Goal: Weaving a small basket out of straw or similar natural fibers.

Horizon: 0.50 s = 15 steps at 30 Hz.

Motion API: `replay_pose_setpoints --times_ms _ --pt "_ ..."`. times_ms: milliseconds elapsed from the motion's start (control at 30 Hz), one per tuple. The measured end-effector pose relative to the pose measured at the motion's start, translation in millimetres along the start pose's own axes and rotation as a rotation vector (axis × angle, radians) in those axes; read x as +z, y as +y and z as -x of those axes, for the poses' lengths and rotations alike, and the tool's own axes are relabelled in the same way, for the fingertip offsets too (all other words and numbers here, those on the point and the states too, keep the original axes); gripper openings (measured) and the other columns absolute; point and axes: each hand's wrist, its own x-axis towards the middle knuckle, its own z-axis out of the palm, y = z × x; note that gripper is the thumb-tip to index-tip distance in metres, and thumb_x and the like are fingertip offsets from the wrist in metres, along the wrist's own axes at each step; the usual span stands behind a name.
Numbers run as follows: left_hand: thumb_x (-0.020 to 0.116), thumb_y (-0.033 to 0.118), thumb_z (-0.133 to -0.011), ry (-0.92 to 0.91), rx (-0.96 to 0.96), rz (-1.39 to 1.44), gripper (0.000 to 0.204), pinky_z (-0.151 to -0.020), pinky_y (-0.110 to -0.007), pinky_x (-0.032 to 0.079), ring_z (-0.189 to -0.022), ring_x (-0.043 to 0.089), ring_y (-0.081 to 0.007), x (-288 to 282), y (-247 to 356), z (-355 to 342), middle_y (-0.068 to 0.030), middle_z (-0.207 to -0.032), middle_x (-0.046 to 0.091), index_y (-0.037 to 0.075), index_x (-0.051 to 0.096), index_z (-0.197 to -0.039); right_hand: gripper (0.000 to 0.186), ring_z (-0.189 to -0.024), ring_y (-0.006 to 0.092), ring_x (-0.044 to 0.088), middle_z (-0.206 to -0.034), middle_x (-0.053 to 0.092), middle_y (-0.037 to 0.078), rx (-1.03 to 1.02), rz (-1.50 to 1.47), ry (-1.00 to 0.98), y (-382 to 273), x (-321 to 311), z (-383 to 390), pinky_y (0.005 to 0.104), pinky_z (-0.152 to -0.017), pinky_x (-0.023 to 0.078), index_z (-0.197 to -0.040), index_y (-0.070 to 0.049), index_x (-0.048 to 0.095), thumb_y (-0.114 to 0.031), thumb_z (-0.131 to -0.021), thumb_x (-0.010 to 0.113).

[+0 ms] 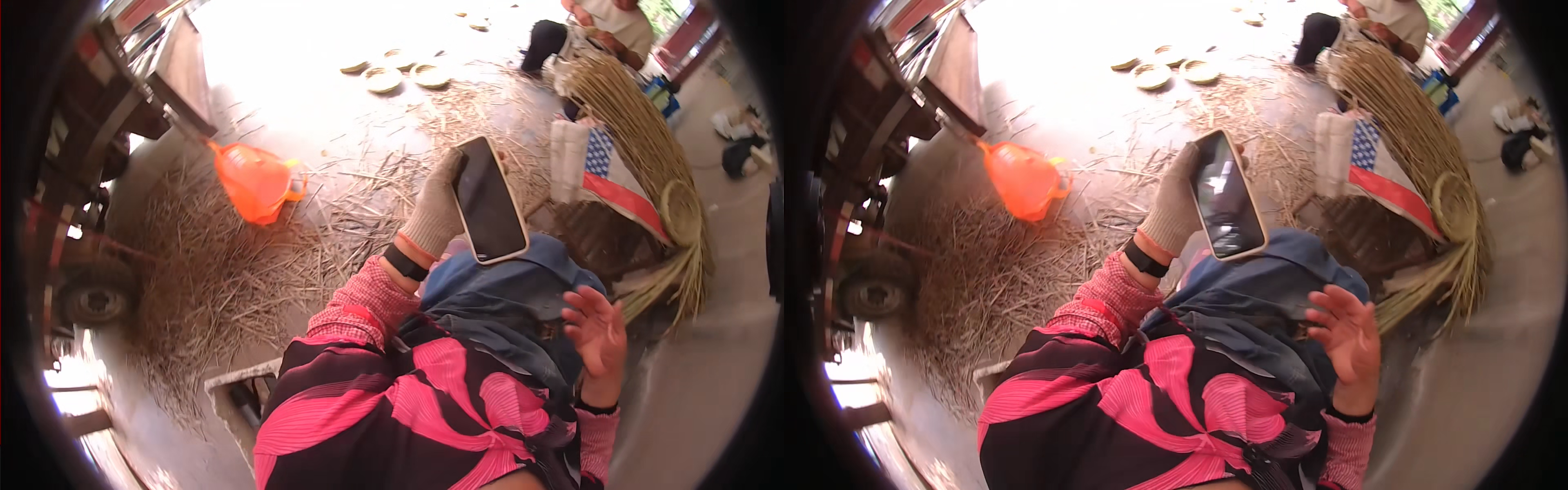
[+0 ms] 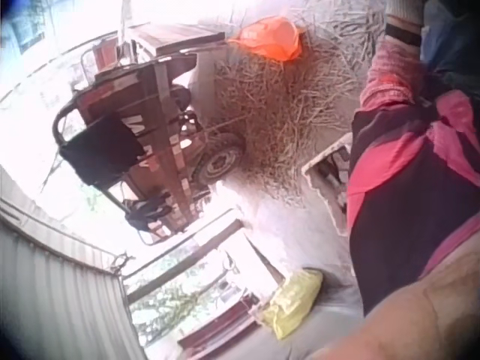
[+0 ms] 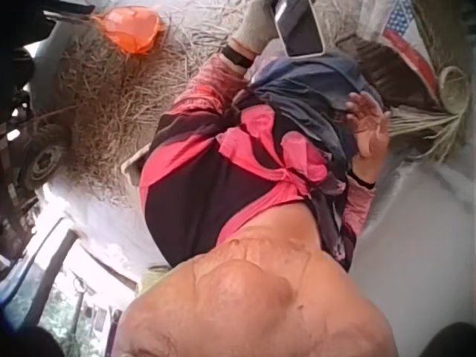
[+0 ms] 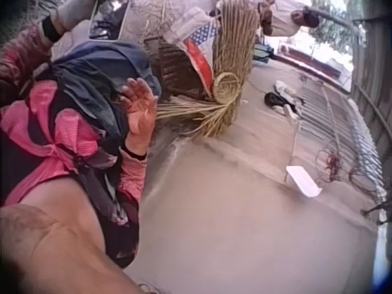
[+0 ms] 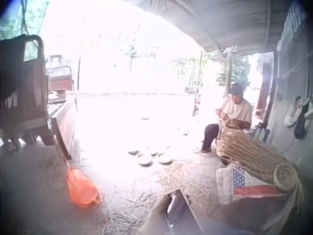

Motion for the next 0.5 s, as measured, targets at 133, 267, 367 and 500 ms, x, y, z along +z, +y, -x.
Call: replay_pose_setpoints --times_ms 133,267,367,500 --pt "0.041 0.034 -0.101 0.256 0.220 -0.051 0.042 -0.095 -0.045 0.050 -0.107 0.061 -0.0306 -33 37 11 -0.0155 -0.117 0.062 0.001 0.054 -0.124 0.063 -0.108 0.0337 0.063 -0.133 0.053 0.024 -0.153 -0.171 0.179 -9 -41 83 0.0413 -0.085 0.057 -0.139 0.002 0.043 -0.048 -0.101 0.040" --pt "0.054 0.036 -0.097 0.543 0.514 -0.170 0.037 -0.089 -0.045 0.054 -0.102 0.062 -0.0279 -95 107 28 -0.0121 -0.110 0.066 0.004 0.060 -0.115 0.059 -0.109 0.0343 0.062 -0.133 0.054 0.024 -0.310 -0.308 0.255 -10 -62 137 0.0430 -0.087 0.057 -0.139 0.001 0.043 -0.044 -0.103 0.040" --pt "0.057 0.035 -0.095 0.660 0.624 -0.133 0.036 -0.078 -0.042 0.057 -0.089 0.066 -0.0277 -123 153 29 -0.0112 -0.105 0.066 0.005 0.060 -0.116 0.057 -0.109 0.0344 0.062 -0.133 0.054 0.024 -0.356 -0.328 0.321 -11 -79 170 0.0429 -0.089 0.057 -0.139 0.000 0.044 -0.043 -0.103 0.040" --pt "0.061 0.031 -0.095 0.974 0.957 -0.452 0.033 -0.070 -0.039 0.057 -0.081 0.066 -0.0241 -156 211 35 -0.0077 -0.101 0.067 0.005 0.062 -0.115 0.055 -0.109 0.0335 0.063 -0.131 0.056 0.023 -0.345 -0.302 0.359 -16 -88 193 0.0416 -0.089 0.057 -0.137 0.000 0.047 -0.042 -0.103 0.040"
